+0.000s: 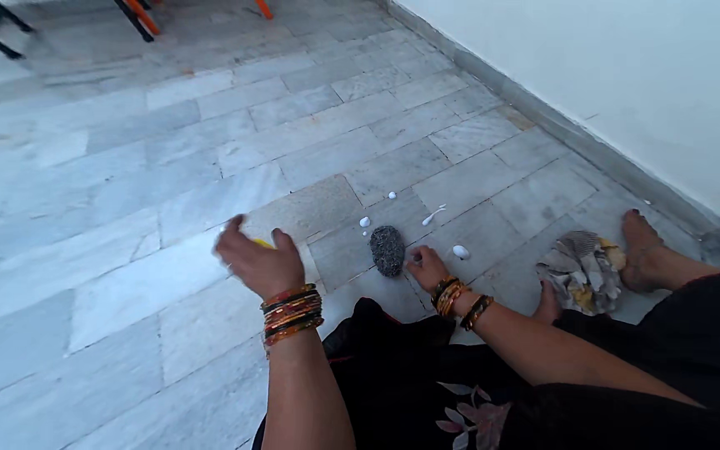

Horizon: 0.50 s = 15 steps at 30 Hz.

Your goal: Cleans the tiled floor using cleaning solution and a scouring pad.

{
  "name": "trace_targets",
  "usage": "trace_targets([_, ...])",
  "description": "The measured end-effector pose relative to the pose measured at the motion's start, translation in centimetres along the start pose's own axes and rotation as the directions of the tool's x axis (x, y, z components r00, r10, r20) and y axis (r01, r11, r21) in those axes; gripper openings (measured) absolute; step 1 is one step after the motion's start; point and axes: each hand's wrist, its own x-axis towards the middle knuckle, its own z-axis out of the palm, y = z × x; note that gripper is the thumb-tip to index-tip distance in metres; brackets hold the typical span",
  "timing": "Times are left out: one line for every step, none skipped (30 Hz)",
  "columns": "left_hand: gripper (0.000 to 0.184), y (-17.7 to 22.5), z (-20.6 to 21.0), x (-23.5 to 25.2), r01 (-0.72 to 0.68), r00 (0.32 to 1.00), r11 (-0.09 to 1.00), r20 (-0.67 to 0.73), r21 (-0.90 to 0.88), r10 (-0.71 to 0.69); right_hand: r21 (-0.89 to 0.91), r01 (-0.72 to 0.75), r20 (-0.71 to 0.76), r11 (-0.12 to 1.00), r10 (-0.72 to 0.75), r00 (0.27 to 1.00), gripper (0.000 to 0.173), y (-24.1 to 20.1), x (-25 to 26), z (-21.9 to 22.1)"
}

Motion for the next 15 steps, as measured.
trace_targets([0.044, 0.5, 0.3, -0.6, -0.054, 0.986, 0.997, 0.162, 0.062, 0.043, 0.007, -0.054, -0.003, 0.999, 0.054, 0.999, 0.05, -1.1, 0.0, -0.8])
trace_targets([0.035, 0.6, 1.0, -1.3, -0.099, 0.933, 0.986, 0.357, 0.137, 0.044, -0.007, -0.096, 0.002, 0.995, 0.096, 0.995, 0.053, -1.7, 0.6, -1.1])
trace_targets([0.035, 0.4, 2.2, -1.9, -0.136, 0.817, 0.965, 0.576, 0.223, -0.018, -0.044, -0.124, 0.015, 0.991, 0.125, 0.992, 0.057, -2.0, 1.9, -1.1])
trace_targets([0.041, 0.0, 3.6, -2.3, -0.188, 0.638, 0.933, 0.76, 0.306, -0.121, -0.097, -0.137, 0.039, 0.986, 0.141, 0.989, 0.061, -2.0, 3.6, -0.9])
trace_targets([0.047, -0.5, 5.3, -2.8, -0.254, 0.461, 0.898, 0.862, 0.358, -0.213, -0.15, -0.14, 0.056, 0.979, 0.15, 0.987, 0.064, -2.1, 4.9, -0.6])
trace_targets([0.052, -0.6, 6.2, -3.5, -0.322, 0.328, 0.863, 0.901, 0.39, -0.284, -0.193, -0.137, 0.07, 0.972, 0.153, 0.986, 0.065, -2.4, 5.5, -0.4])
trace_targets([0.056, -0.4, 6.7, -4.2, -0.397, 0.247, 0.821, 0.91, 0.409, -0.334, -0.231, -0.129, 0.089, 0.964, 0.153, 0.984, 0.062, -2.6, 5.7, -0.3])
trace_targets([0.059, -0.1, 6.8, -4.9, -0.466, 0.197, 0.784, 0.911, 0.412, -0.362, -0.258, -0.115, 0.107, 0.959, 0.147, 0.983, 0.057, -2.9, 5.7, -0.3])
trace_targets([0.061, 0.1, 6.9, -5.4, -0.512, 0.159, 0.763, 0.916, 0.395, -0.368, -0.265, -0.099, 0.116, 0.959, 0.134, 0.984, 0.051, -3.2, 5.5, -0.2])
trace_targets([0.061, 0.4, 6.9, -6.1, -0.534, 0.123, 0.759, 0.922, 0.373, -0.367, -0.243, -0.091, 0.114, 0.966, 0.122, 0.986, 0.046, -3.4, 5.3, -0.3])
trace_targets([0.061, 0.7, 7.1, -6.8, -0.535, 0.079, 0.769, 0.927, 0.35, -0.367, -0.19, -0.086, 0.098, 0.978, 0.107, 0.989, 0.045, -3.4, 5.0, -0.5])
trace_targets([0.059, 1.0, 7.3, -7.6, -0.526, 0.031, 0.786, 0.93, 0.327, -0.366, -0.119, -0.084, 0.074, 0.989, 0.093, 0.993, 0.044, -3.2, 4.6, -0.8])
trace_targets([0.058, 1.5, 7.5, -8.6, -0.518, -0.014, 0.8, 0.932, 0.303, -0.362, -0.046, -0.083, 0.047, 0.995, 0.085, 0.995, 0.044, -3.0, 4.2, -1.2])
trace_targets([0.058, 2.0, 7.7, -9.5, -0.536, -0.054, 0.798, 0.932, 0.275, -0.358, 0.021, -0.08, 0.016, 0.997, 0.08, 0.997, 0.043, -2.7, 3.8, -1.7])
trace_targets([0.06, 2.7, 7.8, -10.6, -0.572, -0.085, 0.783, 0.931, 0.245, -0.354, 0.076, -0.081, -0.008, 0.994, 0.081, 0.997, 0.041, -2.3, 3.2, -2.4])
